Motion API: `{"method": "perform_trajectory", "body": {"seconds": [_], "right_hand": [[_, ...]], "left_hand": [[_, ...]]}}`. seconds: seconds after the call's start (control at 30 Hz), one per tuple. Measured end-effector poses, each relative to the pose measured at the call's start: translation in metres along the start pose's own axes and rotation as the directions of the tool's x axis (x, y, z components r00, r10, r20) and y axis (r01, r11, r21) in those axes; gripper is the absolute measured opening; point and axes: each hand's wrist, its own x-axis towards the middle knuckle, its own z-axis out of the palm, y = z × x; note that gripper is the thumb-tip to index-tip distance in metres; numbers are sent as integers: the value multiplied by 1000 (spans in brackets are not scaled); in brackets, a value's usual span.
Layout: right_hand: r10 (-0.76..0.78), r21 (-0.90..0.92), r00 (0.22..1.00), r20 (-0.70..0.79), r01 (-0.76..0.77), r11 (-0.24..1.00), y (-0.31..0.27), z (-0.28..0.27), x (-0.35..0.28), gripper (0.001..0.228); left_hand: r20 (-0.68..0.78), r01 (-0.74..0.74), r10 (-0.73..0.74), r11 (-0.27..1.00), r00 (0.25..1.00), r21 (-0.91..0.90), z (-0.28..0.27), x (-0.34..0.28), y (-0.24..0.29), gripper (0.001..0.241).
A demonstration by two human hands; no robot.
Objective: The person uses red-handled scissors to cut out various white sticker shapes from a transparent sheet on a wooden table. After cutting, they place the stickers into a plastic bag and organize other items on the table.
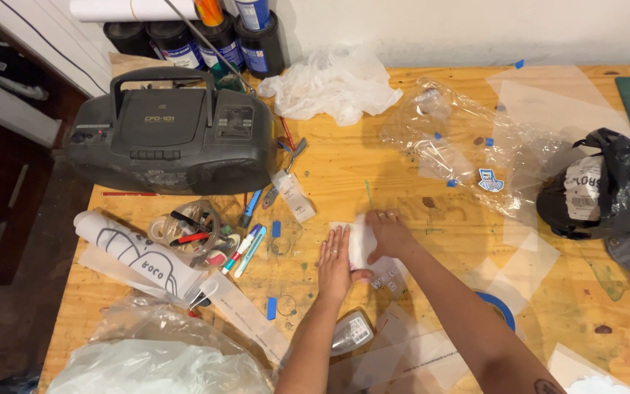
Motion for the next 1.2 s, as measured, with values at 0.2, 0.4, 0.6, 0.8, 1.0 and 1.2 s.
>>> {"method": "perform_trajectory", "body": {"seconds": [0.2, 0.4, 0.6, 0.8, 1.0, 1.2], "right_hand": [[17, 94, 1000, 3, -18, 995, -24, -33, -35, 111], [61, 105, 996, 58, -67, 992, -27, -21, -32, 105], [67, -37, 993, 102, -63, 997, -62, -75, -75, 112], [-16, -164, 999, 37, 22, 986, -35, -61, -39, 126], [-39, -236, 998, 51, 50, 970, -28, -42, -28, 114], [-134, -132, 991, 11, 134, 982, -18, -26, -32, 103]], "left_hand": [[-23, 1, 0, 1000, 1000, 25, 8, 0, -4, 132], [-137, 5, 3, 998, 991, 57, 3, -5, 5, 138], [-210, 19, -14, 1000, 978, 21, 28, -11, -9, 143], [-241, 6, 13, 997, 971, 77, 30, -12, -14, 145], [-245, 14, -10, 1000, 970, 13, 25, -14, -10, 141], [-300, -20, 26, 1000, 954, 22, 27, -14, -10, 141]]}}
